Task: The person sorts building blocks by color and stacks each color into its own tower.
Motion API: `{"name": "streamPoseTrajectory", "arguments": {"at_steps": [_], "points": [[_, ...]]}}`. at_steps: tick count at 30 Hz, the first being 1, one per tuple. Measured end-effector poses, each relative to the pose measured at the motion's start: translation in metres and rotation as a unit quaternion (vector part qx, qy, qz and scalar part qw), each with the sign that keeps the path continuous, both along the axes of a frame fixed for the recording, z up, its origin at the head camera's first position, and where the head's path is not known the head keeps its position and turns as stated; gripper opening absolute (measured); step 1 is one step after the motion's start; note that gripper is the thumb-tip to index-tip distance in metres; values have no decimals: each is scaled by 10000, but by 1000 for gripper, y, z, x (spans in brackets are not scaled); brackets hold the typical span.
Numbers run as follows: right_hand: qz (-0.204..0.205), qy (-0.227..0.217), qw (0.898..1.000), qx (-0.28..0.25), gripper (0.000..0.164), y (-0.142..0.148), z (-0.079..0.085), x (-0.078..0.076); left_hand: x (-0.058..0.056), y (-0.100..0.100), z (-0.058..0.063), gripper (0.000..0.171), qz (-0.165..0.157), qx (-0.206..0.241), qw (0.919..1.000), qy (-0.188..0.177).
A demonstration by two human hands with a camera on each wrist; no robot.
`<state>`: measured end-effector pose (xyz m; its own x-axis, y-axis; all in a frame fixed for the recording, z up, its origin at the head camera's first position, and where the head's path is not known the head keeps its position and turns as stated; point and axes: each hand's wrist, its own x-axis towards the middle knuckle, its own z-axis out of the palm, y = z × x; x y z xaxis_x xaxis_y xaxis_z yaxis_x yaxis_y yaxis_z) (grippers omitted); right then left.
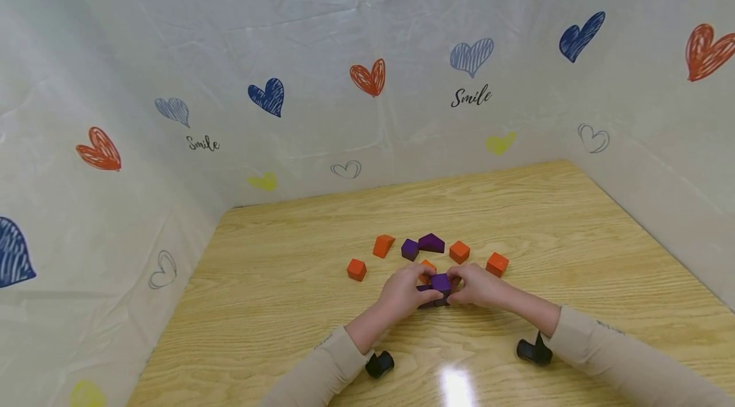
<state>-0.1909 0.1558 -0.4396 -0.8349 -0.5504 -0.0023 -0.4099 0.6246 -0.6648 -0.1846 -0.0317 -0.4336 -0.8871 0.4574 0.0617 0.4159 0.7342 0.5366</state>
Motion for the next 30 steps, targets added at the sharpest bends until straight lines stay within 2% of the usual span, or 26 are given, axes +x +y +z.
{"name": "streamPoseTrajectory", "arguments": {"at_steps": [9, 15, 19, 21, 24, 30], "points": [[21, -100, 9999, -52, 21, 2, 1, -1, 0, 1, 1, 37, 72, -57, 9999, -77], [18, -226, 9997, -15, 22, 4, 0, -2, -1, -2, 2, 43, 91, -76, 9998, -182], [15, -224, 9997, 24, 22, 3, 0, -3, -6, -13, 7, 48, 255, 420, 9978, -446], [-12, -264, 9996, 28, 22, 3, 0, -3, -12, -21, 11, 47, 383, 709, 9957, -461], [-77, -382, 9992, 26, 24, 2, 3, -2, -22, -32, 16, 43, 517, 935, 9939, -262], [-156, -462, 9988, 73, 23, 2, 3, -1, -37, -41, 22, 36, 392, 726, 9963, 233]]}}
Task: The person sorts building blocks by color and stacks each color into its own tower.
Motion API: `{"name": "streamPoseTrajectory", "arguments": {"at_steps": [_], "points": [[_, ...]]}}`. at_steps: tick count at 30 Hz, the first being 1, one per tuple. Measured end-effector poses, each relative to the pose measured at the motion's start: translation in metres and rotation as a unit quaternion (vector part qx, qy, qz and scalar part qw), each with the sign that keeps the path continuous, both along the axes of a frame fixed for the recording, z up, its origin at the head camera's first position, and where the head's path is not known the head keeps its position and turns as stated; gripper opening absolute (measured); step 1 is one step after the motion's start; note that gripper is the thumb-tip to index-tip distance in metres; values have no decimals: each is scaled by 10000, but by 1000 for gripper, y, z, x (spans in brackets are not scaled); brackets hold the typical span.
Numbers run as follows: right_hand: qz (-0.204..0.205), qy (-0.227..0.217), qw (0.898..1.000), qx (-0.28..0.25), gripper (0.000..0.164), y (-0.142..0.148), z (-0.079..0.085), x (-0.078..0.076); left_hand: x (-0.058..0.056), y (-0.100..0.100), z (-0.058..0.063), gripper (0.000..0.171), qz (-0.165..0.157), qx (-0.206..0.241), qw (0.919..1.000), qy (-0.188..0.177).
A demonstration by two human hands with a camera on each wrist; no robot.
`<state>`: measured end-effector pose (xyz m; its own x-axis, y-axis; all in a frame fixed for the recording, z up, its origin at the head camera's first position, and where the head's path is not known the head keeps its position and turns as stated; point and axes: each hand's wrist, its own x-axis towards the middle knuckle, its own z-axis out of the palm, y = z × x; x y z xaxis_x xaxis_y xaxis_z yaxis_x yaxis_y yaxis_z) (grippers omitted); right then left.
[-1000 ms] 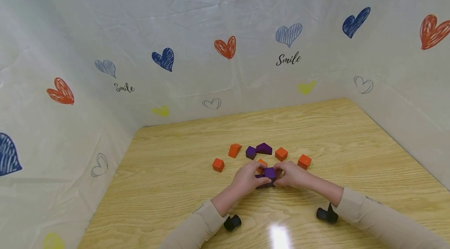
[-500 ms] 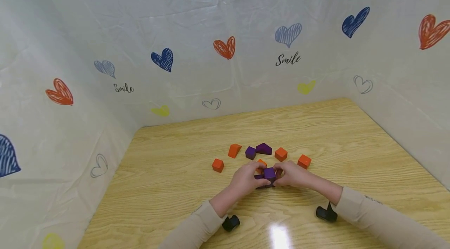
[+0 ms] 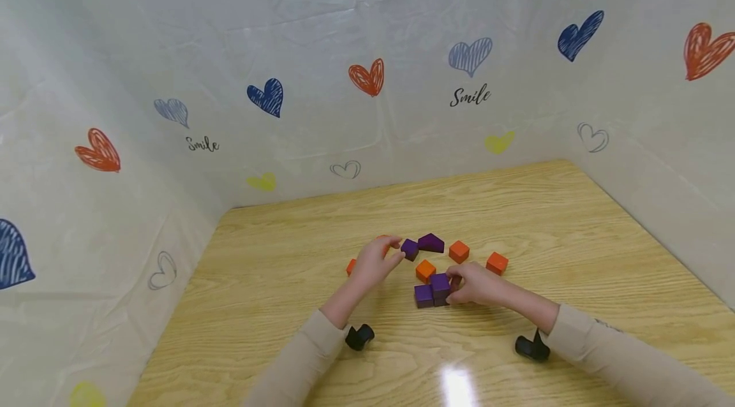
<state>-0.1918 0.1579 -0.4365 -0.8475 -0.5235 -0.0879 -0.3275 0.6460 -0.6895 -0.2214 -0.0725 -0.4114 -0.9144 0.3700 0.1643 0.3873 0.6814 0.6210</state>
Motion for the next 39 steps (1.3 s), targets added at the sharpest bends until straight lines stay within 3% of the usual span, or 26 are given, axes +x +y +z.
{"name": "streamPoseTrajectory", "arguments": {"at_steps": [5, 12, 17, 25, 39], "points": [[6, 11, 10000, -6, 25, 0, -2, -1, -12, 2, -1, 38, -149, -367, 9992, -69], [-41, -18, 10000, -26, 26, 1, -3, -1, -32, 14, -13, 45, -402, -815, 9940, -607], [-77, -32, 10000, -30, 27, 1, -2, -1, -41, 20, -20, 48, -622, -1362, 9873, -524], [-18, 34, 10000, 17, 27, 2, -3, -2, -49, 20, -28, 45, -610, -1864, 9798, -400], [-11, 39, 10000, -15, 25, 1, -1, 0, -48, 19, -34, 31, 118, -1321, 9875, -857]]}}
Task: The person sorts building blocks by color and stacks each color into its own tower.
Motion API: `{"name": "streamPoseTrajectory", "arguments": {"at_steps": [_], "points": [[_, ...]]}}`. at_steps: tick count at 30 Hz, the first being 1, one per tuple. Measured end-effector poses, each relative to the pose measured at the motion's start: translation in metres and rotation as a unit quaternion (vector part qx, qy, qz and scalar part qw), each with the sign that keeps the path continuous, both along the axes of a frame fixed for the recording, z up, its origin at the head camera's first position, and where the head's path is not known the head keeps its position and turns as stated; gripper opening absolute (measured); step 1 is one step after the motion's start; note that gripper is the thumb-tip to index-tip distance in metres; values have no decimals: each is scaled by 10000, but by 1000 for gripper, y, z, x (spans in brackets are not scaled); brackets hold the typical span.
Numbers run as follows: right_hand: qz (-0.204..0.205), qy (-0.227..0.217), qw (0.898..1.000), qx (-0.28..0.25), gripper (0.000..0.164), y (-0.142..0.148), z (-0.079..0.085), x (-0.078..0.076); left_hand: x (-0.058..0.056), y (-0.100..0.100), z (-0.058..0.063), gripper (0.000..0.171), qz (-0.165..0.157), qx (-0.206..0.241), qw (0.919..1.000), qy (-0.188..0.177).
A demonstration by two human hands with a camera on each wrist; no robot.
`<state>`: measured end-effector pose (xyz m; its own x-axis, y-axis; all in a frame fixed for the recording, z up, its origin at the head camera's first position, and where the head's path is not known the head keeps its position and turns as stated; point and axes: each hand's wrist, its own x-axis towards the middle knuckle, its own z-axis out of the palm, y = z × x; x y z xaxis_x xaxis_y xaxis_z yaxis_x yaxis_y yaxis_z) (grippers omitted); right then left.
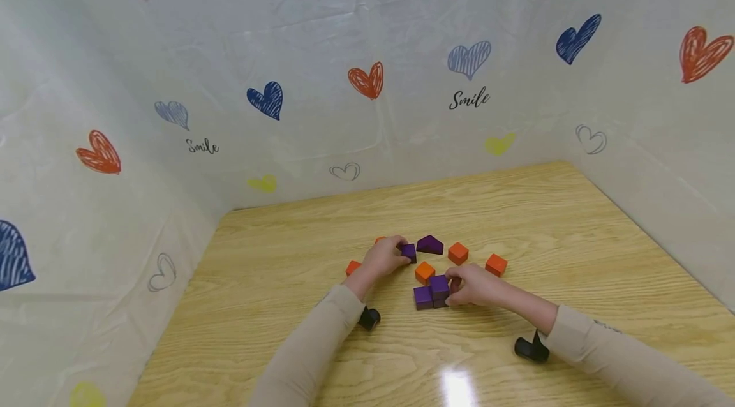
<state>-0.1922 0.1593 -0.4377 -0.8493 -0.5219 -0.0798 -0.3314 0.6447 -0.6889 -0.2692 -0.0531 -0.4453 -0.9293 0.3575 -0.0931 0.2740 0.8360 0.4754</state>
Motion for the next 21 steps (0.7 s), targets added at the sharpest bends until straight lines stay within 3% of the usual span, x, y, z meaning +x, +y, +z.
{"name": "streamPoseTrajectory", "arguments": {"at_steps": [15, 21], "points": [[-13, -29, 10000, 15, 25, 0, -2, 1, 15, -9, 11, 31, 41, -12, 9999, 97], [-10, -16, 10000, -10, 26, 0, -1, 1, 28, -14, 20, 27, -160, 109, 9997, 166]]}}
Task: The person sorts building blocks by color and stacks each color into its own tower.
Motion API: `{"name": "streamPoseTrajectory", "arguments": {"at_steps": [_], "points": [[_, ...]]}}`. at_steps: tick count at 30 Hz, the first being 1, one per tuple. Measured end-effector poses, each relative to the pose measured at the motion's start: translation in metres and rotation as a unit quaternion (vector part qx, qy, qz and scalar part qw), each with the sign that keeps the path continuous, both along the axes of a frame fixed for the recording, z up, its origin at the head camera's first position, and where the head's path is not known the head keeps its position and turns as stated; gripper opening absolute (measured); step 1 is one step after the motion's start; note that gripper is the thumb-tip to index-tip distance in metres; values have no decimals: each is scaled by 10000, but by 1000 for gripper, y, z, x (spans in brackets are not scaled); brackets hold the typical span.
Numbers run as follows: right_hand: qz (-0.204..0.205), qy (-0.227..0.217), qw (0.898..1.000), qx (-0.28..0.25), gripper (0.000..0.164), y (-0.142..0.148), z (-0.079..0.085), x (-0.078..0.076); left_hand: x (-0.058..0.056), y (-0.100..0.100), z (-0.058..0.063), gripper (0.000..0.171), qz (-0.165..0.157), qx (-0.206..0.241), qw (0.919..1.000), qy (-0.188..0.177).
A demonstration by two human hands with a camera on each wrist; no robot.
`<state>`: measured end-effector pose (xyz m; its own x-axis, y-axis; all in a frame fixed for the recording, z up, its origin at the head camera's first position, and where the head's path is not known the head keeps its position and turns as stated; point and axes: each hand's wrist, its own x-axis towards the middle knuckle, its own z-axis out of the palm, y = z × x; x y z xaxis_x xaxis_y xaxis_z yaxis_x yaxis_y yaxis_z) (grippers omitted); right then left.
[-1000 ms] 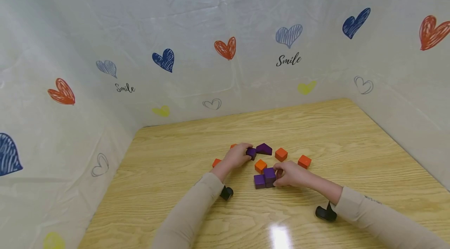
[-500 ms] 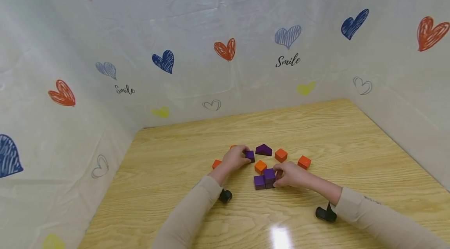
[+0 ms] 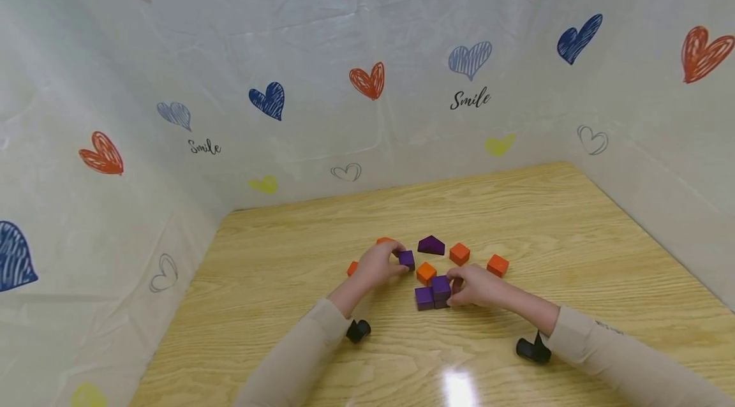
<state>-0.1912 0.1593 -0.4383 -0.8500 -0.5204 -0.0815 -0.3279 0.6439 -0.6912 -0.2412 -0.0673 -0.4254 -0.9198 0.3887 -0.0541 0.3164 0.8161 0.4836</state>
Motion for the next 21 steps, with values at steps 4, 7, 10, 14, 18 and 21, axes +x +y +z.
{"name": "streamPoseTrajectory", "arguments": {"at_steps": [4, 7, 10, 14, 18, 21], "points": [[-26, -51, 10000, -9, 26, 0, 0, 0, 12, -2, 5, 27, -140, 90, 9998, 63], [-44, -55, 10000, 15, 27, 0, -1, 0, 20, -2, 7, 29, -190, 115, 9997, 84], [-61, -55, 10000, 19, 27, 0, -1, 0, 27, 0, 8, 30, -238, 160, 9996, -9], [-60, -41, 10000, 20, 25, -1, -1, 0, 34, 3, 8, 30, -306, 206, 9992, -140], [-46, -8, 10000, 47, 24, -1, -1, 0, 41, 5, 6, 30, -347, 247, 9989, -189], [-42, -6, 10000, 58, 24, -1, -1, 0, 44, 6, 4, 31, -391, 230, 9989, -120]]}}
